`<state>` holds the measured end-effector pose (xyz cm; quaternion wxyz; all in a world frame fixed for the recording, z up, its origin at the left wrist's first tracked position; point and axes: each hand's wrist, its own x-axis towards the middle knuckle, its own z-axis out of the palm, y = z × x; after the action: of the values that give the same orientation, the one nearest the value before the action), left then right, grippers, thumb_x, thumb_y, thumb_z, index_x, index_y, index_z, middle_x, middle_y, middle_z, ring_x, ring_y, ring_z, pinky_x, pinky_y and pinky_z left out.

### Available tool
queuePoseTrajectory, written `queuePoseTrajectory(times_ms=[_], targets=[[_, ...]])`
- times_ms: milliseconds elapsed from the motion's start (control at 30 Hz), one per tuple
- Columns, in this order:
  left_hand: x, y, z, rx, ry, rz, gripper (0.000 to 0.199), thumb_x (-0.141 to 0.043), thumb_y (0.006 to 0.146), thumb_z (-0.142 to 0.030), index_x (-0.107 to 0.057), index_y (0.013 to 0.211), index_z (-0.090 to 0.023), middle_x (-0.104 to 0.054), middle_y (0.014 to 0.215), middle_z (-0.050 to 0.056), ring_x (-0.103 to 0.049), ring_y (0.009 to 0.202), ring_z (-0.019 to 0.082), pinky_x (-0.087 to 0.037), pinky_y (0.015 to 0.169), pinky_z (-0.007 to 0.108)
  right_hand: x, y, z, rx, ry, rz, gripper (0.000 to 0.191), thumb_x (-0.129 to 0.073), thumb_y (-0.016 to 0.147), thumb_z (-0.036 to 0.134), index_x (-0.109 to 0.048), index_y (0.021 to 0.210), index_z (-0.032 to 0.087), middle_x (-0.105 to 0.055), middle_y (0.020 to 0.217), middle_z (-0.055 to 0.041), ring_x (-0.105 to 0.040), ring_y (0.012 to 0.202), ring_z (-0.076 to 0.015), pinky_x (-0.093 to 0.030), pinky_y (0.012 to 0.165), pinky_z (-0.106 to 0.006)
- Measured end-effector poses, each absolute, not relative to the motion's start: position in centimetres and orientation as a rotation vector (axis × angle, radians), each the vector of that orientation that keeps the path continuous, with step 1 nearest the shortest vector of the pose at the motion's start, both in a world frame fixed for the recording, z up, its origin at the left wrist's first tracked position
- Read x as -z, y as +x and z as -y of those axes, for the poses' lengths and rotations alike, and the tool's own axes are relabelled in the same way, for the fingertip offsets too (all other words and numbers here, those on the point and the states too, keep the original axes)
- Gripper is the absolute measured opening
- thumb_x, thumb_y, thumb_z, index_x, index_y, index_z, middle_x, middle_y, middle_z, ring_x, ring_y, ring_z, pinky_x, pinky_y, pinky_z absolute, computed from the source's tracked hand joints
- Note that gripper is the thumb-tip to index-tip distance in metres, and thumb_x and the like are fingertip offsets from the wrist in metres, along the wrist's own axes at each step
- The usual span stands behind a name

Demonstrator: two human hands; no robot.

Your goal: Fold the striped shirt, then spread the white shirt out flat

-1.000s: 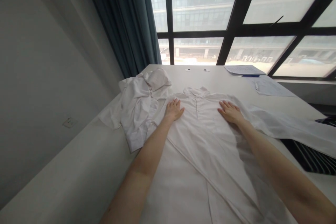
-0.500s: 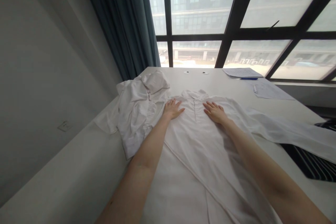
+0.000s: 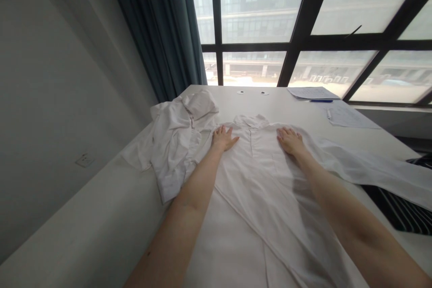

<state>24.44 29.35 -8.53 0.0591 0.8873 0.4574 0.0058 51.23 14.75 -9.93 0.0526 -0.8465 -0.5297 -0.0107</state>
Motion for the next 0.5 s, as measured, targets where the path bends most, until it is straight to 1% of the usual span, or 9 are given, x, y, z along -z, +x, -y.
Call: queuePoseTrajectory(times_ms=[100, 200, 267, 333, 433, 500], targets=[[8.8, 24.5, -29.3, -0.054, 2.707, -1.357, 0.072, -0.024, 0.093, -0.064, -0.024, 0.152, -0.024, -0.016, 0.160, 0.013, -0.013, 0.147, 0.032, -0.014, 0.116, 0.051, 10.3, 49.9, -15.7, 0.002, -2.518, 1.703, 0.055, -0.020, 0.099, 0.041, -0.035, 0.149, 0.023, -0.028, 0.158, -0.0061, -0.025, 0.143, -0.0271, -0.022, 0.113, -0.052], [9.0, 24.3, -29.6, -0.022, 2.690, -1.322, 0.073, -0.025, 0.092, -0.067, -0.023, 0.153, -0.027, -0.013, 0.161, 0.010, -0.008, 0.148, 0.031, -0.012, 0.117, 0.049, 10.3, 49.7, -15.7, -0.034, -2.522, 1.718, 0.057, -0.019, 0.098, 0.048, -0.032, 0.150, 0.027, -0.026, 0.159, -0.0017, -0.025, 0.143, -0.0262, -0.022, 0.113, -0.051], [9.0, 24.1, -29.9, -0.016, 2.668, -1.327, 0.075, -0.025, 0.090, -0.070, -0.023, 0.153, -0.028, -0.011, 0.162, 0.009, -0.004, 0.148, 0.031, -0.011, 0.117, 0.049, 10.1, 50.2, -15.2, -0.047, -2.562, 1.674, 0.061, -0.019, 0.097, 0.053, -0.031, 0.151, 0.026, -0.025, 0.159, -0.0022, -0.025, 0.143, -0.0281, -0.023, 0.113, -0.052], [9.0, 24.0, -30.1, -0.023, 2.649, -1.343, 0.079, -0.025, 0.088, -0.073, -0.022, 0.153, -0.027, -0.009, 0.162, 0.010, -0.002, 0.148, 0.032, -0.011, 0.117, 0.049, 9.9, 51.0, -14.4, -0.050, -2.609, 1.618, 0.064, -0.018, 0.096, 0.054, -0.030, 0.151, 0.024, -0.025, 0.159, -0.0034, -0.025, 0.143, -0.0292, -0.023, 0.114, -0.052], [8.9, 23.8, -30.5, -0.032, 2.633, -1.331, 0.082, -0.025, 0.088, -0.073, -0.019, 0.154, -0.024, -0.010, 0.161, 0.013, -0.005, 0.148, 0.032, -0.013, 0.117, 0.048, 9.5, 52.1, -13.2, -0.045, -2.667, 1.551, 0.065, -0.016, 0.097, 0.054, -0.029, 0.152, 0.022, -0.023, 0.159, -0.0051, -0.023, 0.144, -0.0284, -0.022, 0.114, -0.050], [8.9, 23.5, -30.6, -0.058, 2.635, -1.313, 0.080, -0.025, 0.090, -0.070, -0.019, 0.154, -0.022, -0.011, 0.161, 0.014, -0.007, 0.148, 0.031, -0.015, 0.117, 0.047, 9.4, 52.5, -12.8, -0.036, -2.689, 1.532, 0.065, -0.016, 0.097, 0.052, -0.029, 0.152, 0.020, -0.024, 0.159, -0.0065, -0.024, 0.144, -0.0278, -0.021, 0.115, -0.050]])
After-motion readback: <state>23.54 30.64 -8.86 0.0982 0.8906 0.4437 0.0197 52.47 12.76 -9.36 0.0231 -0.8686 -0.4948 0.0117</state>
